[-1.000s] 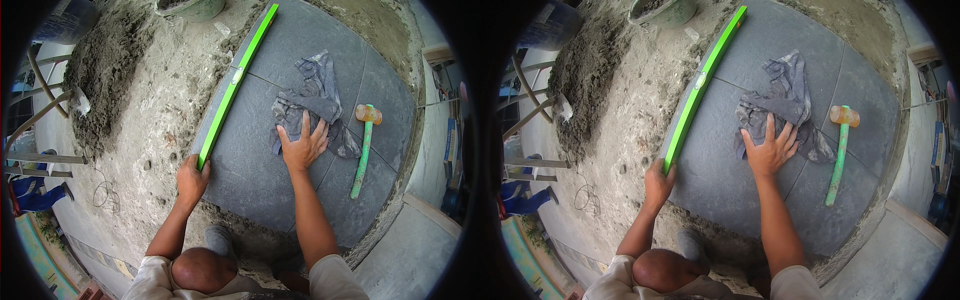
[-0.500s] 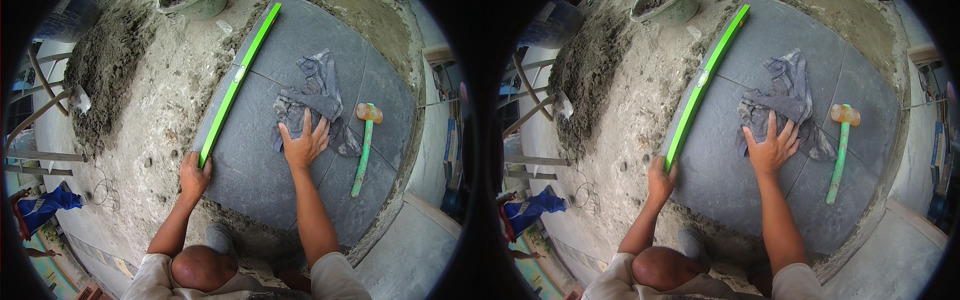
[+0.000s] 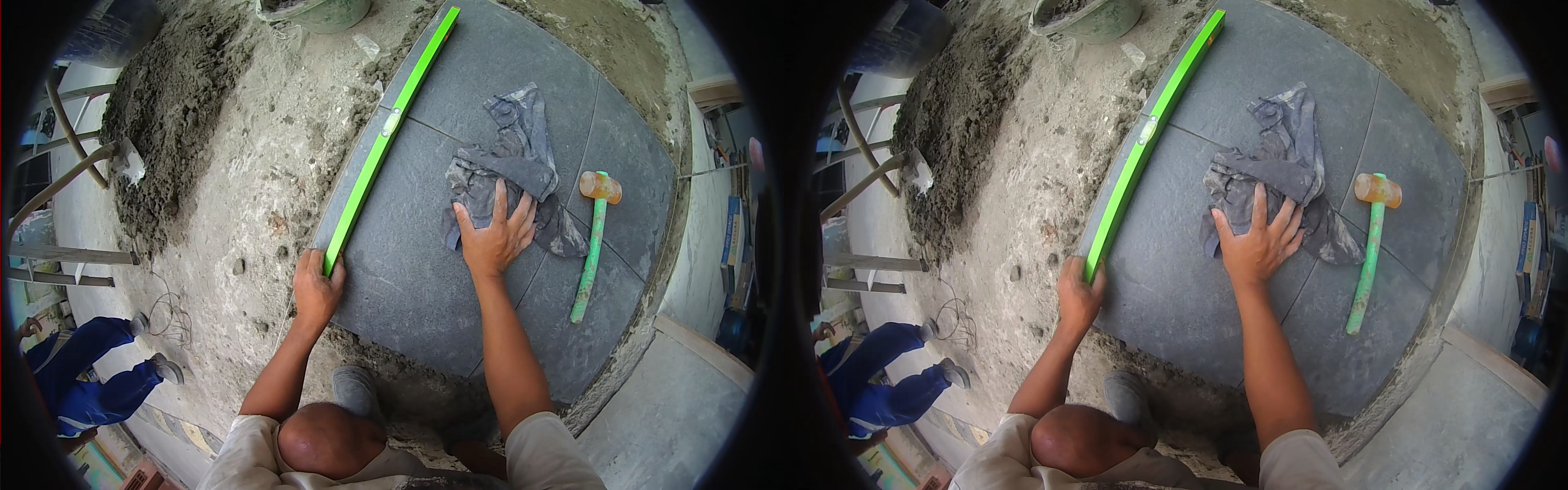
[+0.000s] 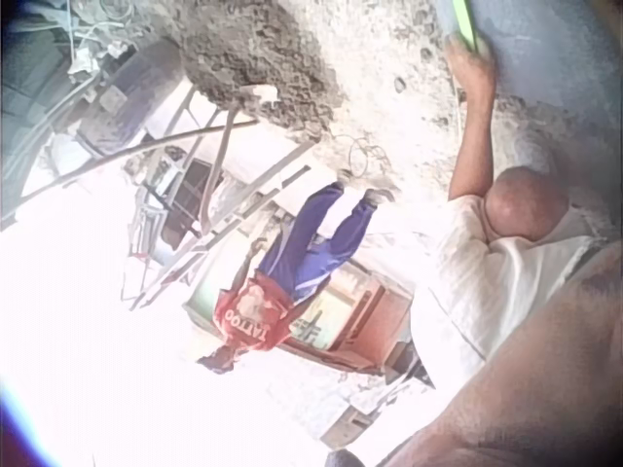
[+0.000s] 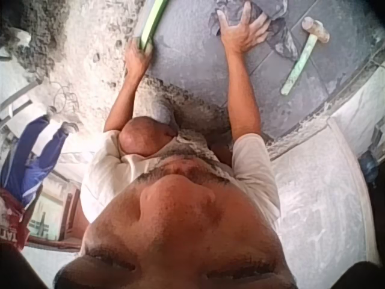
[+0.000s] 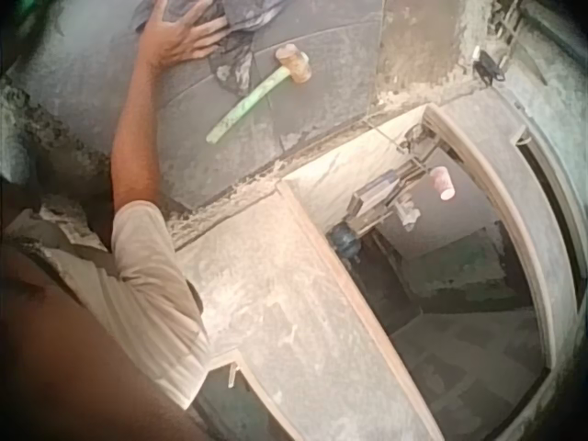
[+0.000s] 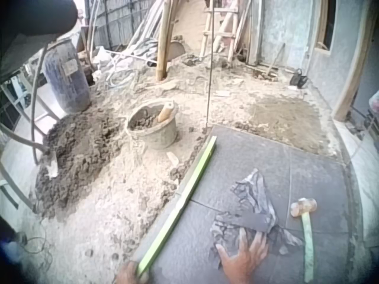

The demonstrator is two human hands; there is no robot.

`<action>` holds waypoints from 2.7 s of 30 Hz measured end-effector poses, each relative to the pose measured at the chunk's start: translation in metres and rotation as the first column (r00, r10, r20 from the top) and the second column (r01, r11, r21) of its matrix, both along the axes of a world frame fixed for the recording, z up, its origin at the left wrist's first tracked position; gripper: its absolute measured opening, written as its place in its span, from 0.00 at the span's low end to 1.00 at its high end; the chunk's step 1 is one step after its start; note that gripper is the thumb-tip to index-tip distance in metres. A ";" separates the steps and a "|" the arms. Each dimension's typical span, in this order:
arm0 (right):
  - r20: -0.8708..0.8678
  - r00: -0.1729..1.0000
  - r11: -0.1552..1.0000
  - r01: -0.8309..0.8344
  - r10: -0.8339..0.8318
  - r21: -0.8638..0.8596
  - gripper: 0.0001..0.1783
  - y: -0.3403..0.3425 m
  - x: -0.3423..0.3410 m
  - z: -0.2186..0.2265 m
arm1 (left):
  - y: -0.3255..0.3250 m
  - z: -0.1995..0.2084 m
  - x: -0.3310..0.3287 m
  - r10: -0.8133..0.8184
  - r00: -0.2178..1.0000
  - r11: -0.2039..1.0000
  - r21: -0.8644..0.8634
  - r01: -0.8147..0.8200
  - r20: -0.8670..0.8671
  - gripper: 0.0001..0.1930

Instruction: The person installs floor tiles by tapping them with a mallet, checking alignment with a spirit level, spreading mortar with a trowel, and wiping the tiles with a cloth.

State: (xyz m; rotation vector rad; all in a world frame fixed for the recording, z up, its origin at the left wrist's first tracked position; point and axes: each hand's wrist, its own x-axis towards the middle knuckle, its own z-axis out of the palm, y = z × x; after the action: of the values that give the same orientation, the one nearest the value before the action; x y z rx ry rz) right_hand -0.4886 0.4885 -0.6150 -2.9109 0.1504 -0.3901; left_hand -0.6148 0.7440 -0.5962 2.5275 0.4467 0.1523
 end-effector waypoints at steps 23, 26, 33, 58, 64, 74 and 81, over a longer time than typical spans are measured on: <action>-0.040 0.999 0.995 0.018 -0.015 0.096 0.46 -0.003 0.002 0.003 | -0.001 0.001 0.002 -0.032 0.999 0.999 -0.032 0.033 0.010 0.08; -0.040 0.999 0.992 0.028 -0.023 0.126 0.46 -0.004 0.001 0.002 | -0.001 0.000 0.002 -0.046 0.999 0.999 -0.016 0.047 0.007 0.08; -0.028 1.000 0.986 -0.006 0.011 0.169 0.44 -0.006 -0.002 0.001 | 0.002 -0.003 0.000 -0.073 0.997 0.997 0.027 0.073 0.014 0.10; -0.060 0.998 0.977 0.000 0.013 0.213 0.43 -0.007 -0.004 0.003 | 0.011 -0.016 -0.003 -0.074 0.996 0.993 0.094 0.070 0.043 0.10; -0.117 0.993 0.982 -0.003 0.026 0.190 0.43 -0.005 -0.004 0.010 | 0.005 -0.006 0.000 -0.062 0.996 0.997 0.055 0.058 0.071 0.09; 0.129 0.987 0.883 -0.140 0.091 0.448 0.35 -0.075 -0.012 0.083 | 0.063 0.036 -0.067 0.221 0.975 0.858 -0.479 -0.185 0.018 0.08; -0.074 0.951 0.934 0.310 -0.301 0.177 0.36 -0.206 0.023 0.070 | 0.123 0.038 -0.148 0.259 0.948 0.765 -0.559 -0.318 -0.184 0.08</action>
State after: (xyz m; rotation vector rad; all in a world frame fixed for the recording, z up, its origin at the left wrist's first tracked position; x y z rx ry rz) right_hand -0.4658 0.2823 -0.5448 -2.7119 0.6191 -0.3353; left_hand -0.7630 0.8665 -0.5581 1.8482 0.7919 0.0006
